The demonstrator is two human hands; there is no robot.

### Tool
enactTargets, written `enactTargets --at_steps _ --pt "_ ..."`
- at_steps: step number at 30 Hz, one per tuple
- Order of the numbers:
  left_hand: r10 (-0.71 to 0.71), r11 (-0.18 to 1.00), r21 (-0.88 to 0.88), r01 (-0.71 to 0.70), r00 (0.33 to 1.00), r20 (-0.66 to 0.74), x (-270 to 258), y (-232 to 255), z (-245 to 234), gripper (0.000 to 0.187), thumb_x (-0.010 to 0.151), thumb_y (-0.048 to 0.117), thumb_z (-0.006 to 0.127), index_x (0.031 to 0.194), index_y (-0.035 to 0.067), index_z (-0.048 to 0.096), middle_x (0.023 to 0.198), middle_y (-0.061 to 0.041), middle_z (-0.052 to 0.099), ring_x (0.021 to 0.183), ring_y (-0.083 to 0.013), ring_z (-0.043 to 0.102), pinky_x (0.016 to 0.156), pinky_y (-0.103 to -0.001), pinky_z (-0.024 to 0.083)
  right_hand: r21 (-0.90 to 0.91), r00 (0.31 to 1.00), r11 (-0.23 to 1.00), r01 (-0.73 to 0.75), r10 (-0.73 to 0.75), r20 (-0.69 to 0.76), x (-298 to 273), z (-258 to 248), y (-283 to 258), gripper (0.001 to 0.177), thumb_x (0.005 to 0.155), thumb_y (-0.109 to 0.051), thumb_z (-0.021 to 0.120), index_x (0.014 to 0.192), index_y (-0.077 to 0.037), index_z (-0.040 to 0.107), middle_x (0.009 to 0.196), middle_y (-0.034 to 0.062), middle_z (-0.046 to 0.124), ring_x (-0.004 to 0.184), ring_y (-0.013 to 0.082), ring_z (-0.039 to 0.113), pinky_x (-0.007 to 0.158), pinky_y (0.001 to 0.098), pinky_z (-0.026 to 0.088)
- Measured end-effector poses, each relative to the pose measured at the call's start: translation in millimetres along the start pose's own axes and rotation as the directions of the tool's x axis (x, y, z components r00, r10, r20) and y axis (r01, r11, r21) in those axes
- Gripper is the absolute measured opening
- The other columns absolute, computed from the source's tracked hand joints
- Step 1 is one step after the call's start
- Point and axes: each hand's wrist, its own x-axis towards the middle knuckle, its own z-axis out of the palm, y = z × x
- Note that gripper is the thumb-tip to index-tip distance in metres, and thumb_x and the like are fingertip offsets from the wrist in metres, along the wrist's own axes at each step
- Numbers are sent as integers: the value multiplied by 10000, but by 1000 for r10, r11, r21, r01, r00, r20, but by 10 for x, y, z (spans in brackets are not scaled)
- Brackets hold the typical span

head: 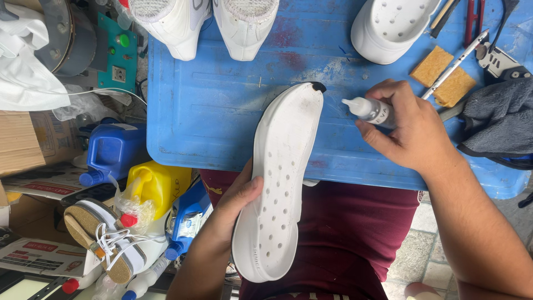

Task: The person applies a clear liquid from a small bottle labeled 'EVA' onto the surface of a white shoe sole. They systematically cover the entire sole, including the edges and perforations, while holding the sole in their left hand and the bottle in their right. The task is performed on a blue workbench in a cluttered workshop environment.

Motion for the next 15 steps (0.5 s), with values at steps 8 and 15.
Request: enactTargets --at_steps 8,15 --pt "-33 998 -49 33 999 -2 -61 196 141 870 929 386 674 1639 69 283 1258 -127 617 1028 -176 662 833 -335 572 -221 995 970 102 -102 10 116 -108 -121 421 894 -277 843 1210 -31 710 1050 122 738 720 233 688 638 352 563" --pt "-76 995 58 80 995 -61 -54 202 141 870 911 433 668 1610 53 314 1222 -125 638 1053 -162 675 859 -315 564 -251 994 962 110 -108 20 159 -111 -136 392 897 -269 859 1169 -29 710 1026 107 749 676 223 670 613 354 544"
